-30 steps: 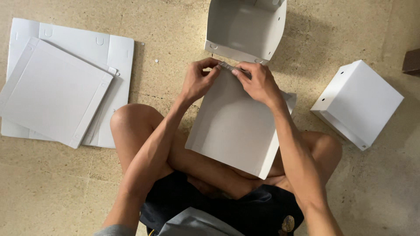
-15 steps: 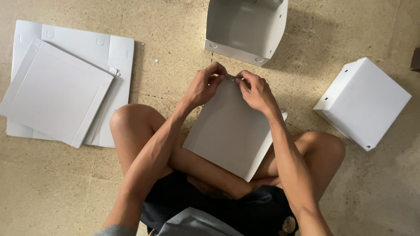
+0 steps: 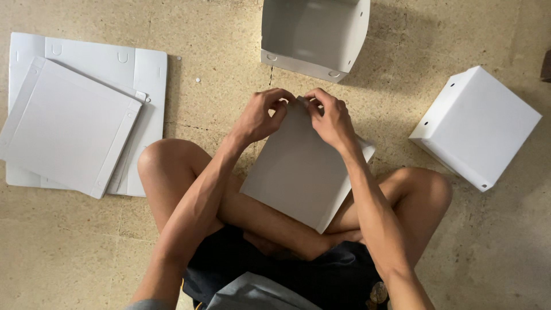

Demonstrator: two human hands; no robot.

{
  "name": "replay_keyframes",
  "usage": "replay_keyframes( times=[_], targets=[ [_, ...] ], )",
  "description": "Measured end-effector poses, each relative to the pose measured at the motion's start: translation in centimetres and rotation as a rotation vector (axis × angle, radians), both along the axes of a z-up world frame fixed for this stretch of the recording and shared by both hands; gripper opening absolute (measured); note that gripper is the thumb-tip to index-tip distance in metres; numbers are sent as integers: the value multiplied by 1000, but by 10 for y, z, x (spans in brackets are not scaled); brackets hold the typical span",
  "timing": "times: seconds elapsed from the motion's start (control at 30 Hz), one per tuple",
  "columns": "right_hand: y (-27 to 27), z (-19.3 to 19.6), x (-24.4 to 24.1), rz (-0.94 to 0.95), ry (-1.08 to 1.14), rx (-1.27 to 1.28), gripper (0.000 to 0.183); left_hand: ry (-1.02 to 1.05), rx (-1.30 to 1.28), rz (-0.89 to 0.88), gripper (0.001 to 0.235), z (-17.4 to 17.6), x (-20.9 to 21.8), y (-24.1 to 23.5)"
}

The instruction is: The person sits on the floor and assembles a white cardboard box by folding the flaps and inserting small plastic fasteners into pre-punched holes to secure the sides. The person handles the box and fasteners by hand, completing the assembly of one box.

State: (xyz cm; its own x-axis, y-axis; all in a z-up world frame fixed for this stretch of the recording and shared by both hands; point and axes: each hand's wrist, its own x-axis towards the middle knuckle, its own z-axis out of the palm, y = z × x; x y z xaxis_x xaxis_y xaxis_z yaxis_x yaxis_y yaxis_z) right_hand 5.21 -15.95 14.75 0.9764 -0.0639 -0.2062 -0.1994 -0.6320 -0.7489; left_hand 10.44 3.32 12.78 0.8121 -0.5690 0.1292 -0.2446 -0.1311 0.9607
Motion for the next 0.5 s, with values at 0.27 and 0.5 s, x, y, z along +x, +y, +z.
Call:
replay_keyframes(
  times=[0.27,0.5],
  targets=[
    [13,24,0,-41,-86,-52,10,-96,22,95,14,10,1,-3],
    [3,1,7,-45,-73,68,6,-135,18,99,20,11,-7,-8]
  ],
)
